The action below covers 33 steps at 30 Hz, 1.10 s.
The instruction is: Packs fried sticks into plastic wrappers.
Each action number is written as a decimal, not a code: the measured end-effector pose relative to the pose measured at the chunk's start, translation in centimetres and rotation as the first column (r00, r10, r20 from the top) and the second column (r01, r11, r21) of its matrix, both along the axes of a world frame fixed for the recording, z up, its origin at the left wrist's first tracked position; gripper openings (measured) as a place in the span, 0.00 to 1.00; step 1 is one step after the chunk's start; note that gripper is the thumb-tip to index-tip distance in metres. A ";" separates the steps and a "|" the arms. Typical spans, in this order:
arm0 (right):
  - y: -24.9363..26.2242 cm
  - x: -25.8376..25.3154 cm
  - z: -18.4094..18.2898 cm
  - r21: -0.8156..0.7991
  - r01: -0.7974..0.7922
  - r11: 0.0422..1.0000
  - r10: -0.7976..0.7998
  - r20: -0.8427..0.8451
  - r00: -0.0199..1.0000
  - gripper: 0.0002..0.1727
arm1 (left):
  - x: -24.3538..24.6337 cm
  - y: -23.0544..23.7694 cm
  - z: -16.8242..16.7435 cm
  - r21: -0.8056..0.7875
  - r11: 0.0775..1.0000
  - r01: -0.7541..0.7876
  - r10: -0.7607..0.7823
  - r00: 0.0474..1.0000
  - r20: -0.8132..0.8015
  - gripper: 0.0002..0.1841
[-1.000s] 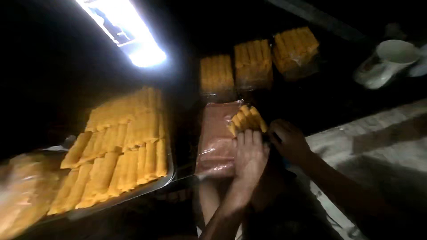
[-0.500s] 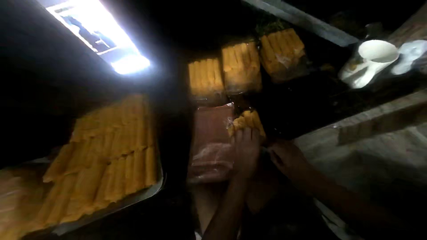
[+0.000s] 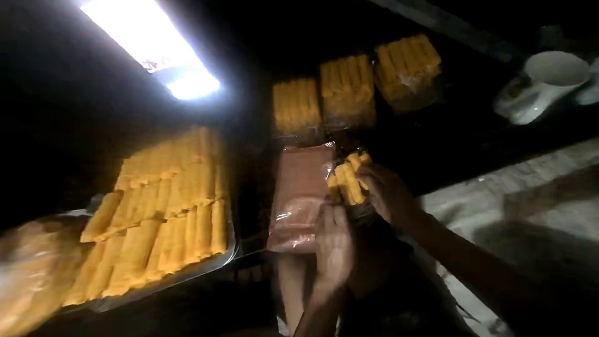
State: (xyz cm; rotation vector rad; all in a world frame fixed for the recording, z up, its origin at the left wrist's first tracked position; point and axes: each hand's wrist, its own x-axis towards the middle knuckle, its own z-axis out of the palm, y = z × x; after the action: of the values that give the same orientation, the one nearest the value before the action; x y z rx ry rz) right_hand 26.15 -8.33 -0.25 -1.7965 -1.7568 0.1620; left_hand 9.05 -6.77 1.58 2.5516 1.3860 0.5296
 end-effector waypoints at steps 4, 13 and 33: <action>-0.2 0.6 1.2 -0.074 0.000 0.997 -0.002 -0.037 0.999 0.23 | -0.1 0.0 0.4 -0.016 1.000 0.015 -0.015 0.999 0.030 0.16; -0.1 -0.5 1.0 -0.057 0.015 0.998 -0.016 -0.011 1.000 0.22 | -0.1 -0.6 0.5 -0.089 0.996 0.013 -0.010 0.999 0.043 0.16; -0.3 -2.7 0.6 -0.086 0.004 0.996 -0.008 -0.053 0.999 0.40 | -1.1 -0.8 0.4 -0.132 0.991 -0.010 0.026 0.992 0.120 0.18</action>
State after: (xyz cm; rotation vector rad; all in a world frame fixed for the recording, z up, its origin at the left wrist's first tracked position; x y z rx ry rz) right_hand 23.50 -8.62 0.37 -1.8405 -1.7307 0.2841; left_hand 7.96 -7.57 1.98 2.3645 1.3563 0.5676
